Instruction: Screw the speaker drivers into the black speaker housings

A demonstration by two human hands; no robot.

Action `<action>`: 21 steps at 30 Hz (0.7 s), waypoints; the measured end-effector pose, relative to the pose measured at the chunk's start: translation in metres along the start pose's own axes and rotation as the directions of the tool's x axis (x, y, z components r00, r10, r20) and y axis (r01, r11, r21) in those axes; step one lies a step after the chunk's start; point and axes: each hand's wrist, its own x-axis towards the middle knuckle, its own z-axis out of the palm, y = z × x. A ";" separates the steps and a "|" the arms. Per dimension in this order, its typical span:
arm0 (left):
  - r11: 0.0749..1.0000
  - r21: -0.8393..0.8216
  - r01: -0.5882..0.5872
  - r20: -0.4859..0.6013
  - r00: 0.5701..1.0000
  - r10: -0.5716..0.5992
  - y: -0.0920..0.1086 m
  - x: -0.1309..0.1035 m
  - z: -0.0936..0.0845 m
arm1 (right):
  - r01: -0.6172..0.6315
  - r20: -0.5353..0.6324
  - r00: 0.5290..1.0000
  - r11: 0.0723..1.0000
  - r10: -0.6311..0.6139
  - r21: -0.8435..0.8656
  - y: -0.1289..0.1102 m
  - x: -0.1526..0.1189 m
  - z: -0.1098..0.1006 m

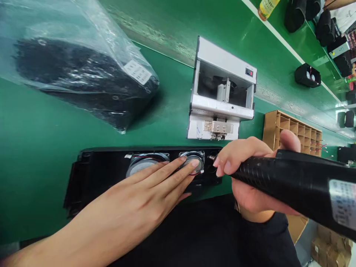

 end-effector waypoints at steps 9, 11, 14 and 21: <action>1.000 -0.017 0.007 0.017 1.000 -0.007 0.003 -0.005 -0.002 | 0.008 -0.165 0.986 0.996 0.006 0.084 0.009 -0.008 0.034; 1.000 -0.007 0.002 0.022 1.000 -0.002 0.003 -0.004 -0.003 | -0.034 -0.129 0.991 0.995 0.046 0.094 0.015 -0.012 0.037; 1.000 0.007 0.005 0.032 0.999 -0.005 0.003 -0.002 -0.003 | -0.109 0.038 0.993 0.994 0.108 0.018 0.025 -0.018 0.047; 1.000 0.018 0.001 0.003 1.000 -0.002 0.003 0.000 -0.004 | 0.002 -0.145 0.988 0.922 0.059 0.388 -0.014 0.011 0.049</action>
